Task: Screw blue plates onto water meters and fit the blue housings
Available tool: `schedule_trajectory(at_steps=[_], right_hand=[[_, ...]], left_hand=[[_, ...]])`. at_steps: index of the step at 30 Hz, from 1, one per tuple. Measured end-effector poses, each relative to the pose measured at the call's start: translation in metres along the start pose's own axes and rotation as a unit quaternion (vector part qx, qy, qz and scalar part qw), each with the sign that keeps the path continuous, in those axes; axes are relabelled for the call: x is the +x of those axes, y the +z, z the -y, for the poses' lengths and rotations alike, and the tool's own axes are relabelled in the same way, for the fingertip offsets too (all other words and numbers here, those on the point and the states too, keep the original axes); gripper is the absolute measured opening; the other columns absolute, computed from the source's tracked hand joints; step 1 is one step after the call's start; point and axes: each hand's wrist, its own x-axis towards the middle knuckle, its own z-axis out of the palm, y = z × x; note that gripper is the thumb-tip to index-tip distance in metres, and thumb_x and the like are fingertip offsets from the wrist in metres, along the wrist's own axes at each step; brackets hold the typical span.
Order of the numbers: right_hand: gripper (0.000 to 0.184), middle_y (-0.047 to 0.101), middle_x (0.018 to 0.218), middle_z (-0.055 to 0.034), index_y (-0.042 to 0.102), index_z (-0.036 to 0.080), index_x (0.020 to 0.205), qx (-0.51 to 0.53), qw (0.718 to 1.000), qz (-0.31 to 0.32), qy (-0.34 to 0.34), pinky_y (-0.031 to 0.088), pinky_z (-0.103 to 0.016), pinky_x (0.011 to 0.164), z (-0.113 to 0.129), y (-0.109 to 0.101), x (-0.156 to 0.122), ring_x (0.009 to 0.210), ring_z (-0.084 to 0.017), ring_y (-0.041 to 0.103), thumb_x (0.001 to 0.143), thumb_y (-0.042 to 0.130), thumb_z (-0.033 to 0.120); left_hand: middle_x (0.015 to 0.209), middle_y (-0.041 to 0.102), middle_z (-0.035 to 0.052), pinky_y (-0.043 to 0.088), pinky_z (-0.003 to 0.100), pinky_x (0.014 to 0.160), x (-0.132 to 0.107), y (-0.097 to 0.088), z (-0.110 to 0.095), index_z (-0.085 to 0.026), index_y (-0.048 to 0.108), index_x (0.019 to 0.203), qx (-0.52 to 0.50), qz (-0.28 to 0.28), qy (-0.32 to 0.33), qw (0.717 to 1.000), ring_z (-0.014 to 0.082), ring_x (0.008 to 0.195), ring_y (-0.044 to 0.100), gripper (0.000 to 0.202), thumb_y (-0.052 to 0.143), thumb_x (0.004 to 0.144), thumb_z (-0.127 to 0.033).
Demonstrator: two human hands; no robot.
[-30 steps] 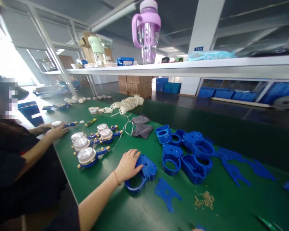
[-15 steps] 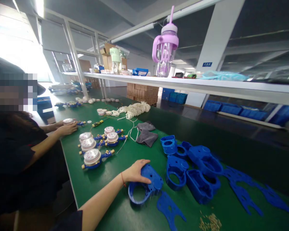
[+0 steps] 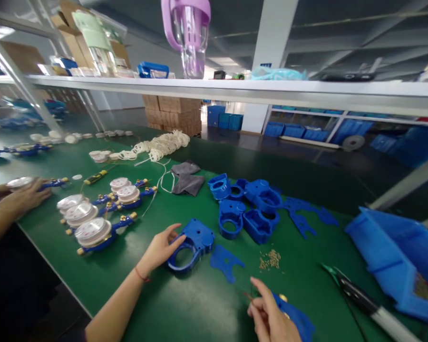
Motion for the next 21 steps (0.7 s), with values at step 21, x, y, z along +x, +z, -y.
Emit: schedule_trajectory(at_steps=[21], right_hand=[[0.029,0.055,0.067,-0.0004,0.065,0.019,0.079,0.085,0.992,-0.017,0.088,0.035,-0.025,0.061,0.059,-0.016,0.001,0.065,-0.013,0.052,0.094,0.043,0.03]], left_hand=[[0.059,0.057,-0.0032,0.046,0.025,0.05,-0.049,0.007,-0.052,-0.021,0.05,0.093,-0.44,-0.117,-0.125,0.881,0.0163,0.054,0.055,0.051,0.072,0.058,-0.051]])
